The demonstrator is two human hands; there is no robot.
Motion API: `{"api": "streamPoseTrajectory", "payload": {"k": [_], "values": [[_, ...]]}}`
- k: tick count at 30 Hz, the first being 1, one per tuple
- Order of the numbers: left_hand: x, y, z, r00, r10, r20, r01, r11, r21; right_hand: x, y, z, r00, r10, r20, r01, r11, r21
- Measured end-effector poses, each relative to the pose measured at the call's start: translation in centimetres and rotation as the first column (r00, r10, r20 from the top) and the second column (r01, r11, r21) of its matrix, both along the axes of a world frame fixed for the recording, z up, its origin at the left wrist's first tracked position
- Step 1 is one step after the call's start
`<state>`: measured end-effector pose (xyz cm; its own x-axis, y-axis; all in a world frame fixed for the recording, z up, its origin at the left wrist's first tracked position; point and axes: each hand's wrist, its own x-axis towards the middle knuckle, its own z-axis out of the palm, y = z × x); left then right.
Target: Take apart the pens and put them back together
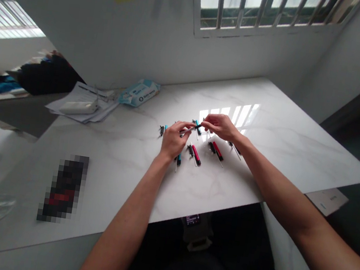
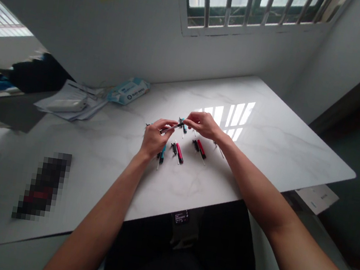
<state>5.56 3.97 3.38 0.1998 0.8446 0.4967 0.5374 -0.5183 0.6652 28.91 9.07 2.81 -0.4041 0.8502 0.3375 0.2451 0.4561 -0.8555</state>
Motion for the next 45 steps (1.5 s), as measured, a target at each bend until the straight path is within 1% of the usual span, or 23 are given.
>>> {"api": "streamPoseTrajectory", "payload": {"k": [4,8,13,16,18,20,21,23,25,26,28,29,31,32,33,34,36,38,41,45], "values": [[-0.1,0.1,0.0,1.000,0.025,0.001,-0.025,1.000,0.005,-0.4,-0.5,0.3,0.995,0.065,-0.078,-0.064,0.998,0.009],[-0.3,0.2,-0.1,0.999,0.033,-0.011,-0.033,0.999,-0.001,-1.0,-0.6,0.2,0.994,0.027,-0.101,-0.026,1.000,0.013],[-0.5,0.3,-0.3,0.999,0.029,-0.013,-0.029,1.000,-0.003,-0.9,-0.4,0.3,0.998,-0.015,-0.060,0.018,0.999,0.040],[-0.5,0.3,-0.4,0.999,0.042,-0.025,-0.043,0.999,-0.012,-0.7,-0.5,0.5,1.000,0.008,0.008,-0.008,0.996,0.083],[-0.5,0.3,-0.3,0.998,0.045,-0.050,-0.046,0.999,-0.010,-0.7,-0.5,0.4,0.998,0.037,0.050,-0.041,0.995,0.090],[-0.4,0.1,-0.1,0.994,0.062,-0.095,-0.061,0.998,0.011,-0.7,-0.3,0.2,0.998,0.047,0.046,-0.050,0.995,0.081],[-0.4,0.0,0.0,0.990,0.082,-0.117,-0.079,0.996,0.033,-0.6,-0.1,0.1,0.999,0.030,0.023,-0.031,0.996,0.080],[-0.4,-0.2,0.3,0.978,0.155,-0.142,-0.142,0.985,0.098,-0.1,0.7,-0.2,0.997,-0.062,-0.040,0.066,0.993,0.094],[-0.4,-0.2,0.5,0.966,0.228,-0.123,-0.208,0.966,0.154,1.2,1.7,-0.3,0.968,-0.226,-0.112,0.239,0.963,0.123],[-0.4,-0.2,0.5,0.962,0.249,-0.108,-0.229,0.959,0.169,2.1,2.2,-0.4,0.937,-0.320,-0.140,0.338,0.932,0.132],[-0.5,-0.1,0.5,0.962,0.259,-0.090,-0.241,0.955,0.175,4.1,3.1,-0.8,0.845,-0.512,-0.155,0.530,0.839,0.120],[-0.6,0.0,0.5,0.964,0.252,-0.088,-0.234,0.957,0.172,5.1,3.4,-1.0,0.791,-0.597,-0.132,0.610,0.785,0.105],[-0.7,0.1,0.4,0.968,0.235,-0.090,-0.218,0.961,0.167,6.7,3.8,-1.5,0.697,-0.717,-0.019,0.716,0.694,0.069],[-0.7,0.1,0.4,0.969,0.230,-0.090,-0.214,0.963,0.164,7.3,3.8,-1.8,0.661,-0.748,0.064,0.746,0.664,0.051],[-0.7,0.1,0.3,0.970,0.226,-0.090,-0.210,0.964,0.161,7.6,3.8,-2.1,0.635,-0.757,0.155,0.762,0.646,0.038],[-0.8,0.1,0.3,0.971,0.223,-0.089,-0.207,0.966,0.158,7.8,3.8,-2.3,0.614,-0.750,0.246,0.769,0.639,0.029],[-0.9,0.2,0.3,0.971,0.221,-0.087,-0.207,0.967,0.147,7.9,3.7,-2.6,0.586,-0.703,0.404,0.762,0.647,0.019],[-1.0,0.2,0.3,0.972,0.218,-0.088,-0.206,0.970,0.132,7.8,3.5,-2.7,0.567,-0.651,0.506,0.750,0.661,0.011],[-1.2,0.3,0.1,0.971,0.221,-0.088,-0.210,0.971,0.116,8.1,3.2,-2.5,0.558,-0.597,0.577,0.732,0.682,-0.001],[-1.2,0.4,0.0,0.971,0.220,-0.093,-0.211,0.973,0.096,8.5,3.1,-2.4,0.575,-0.568,0.589,0.706,0.709,-0.005]]}}
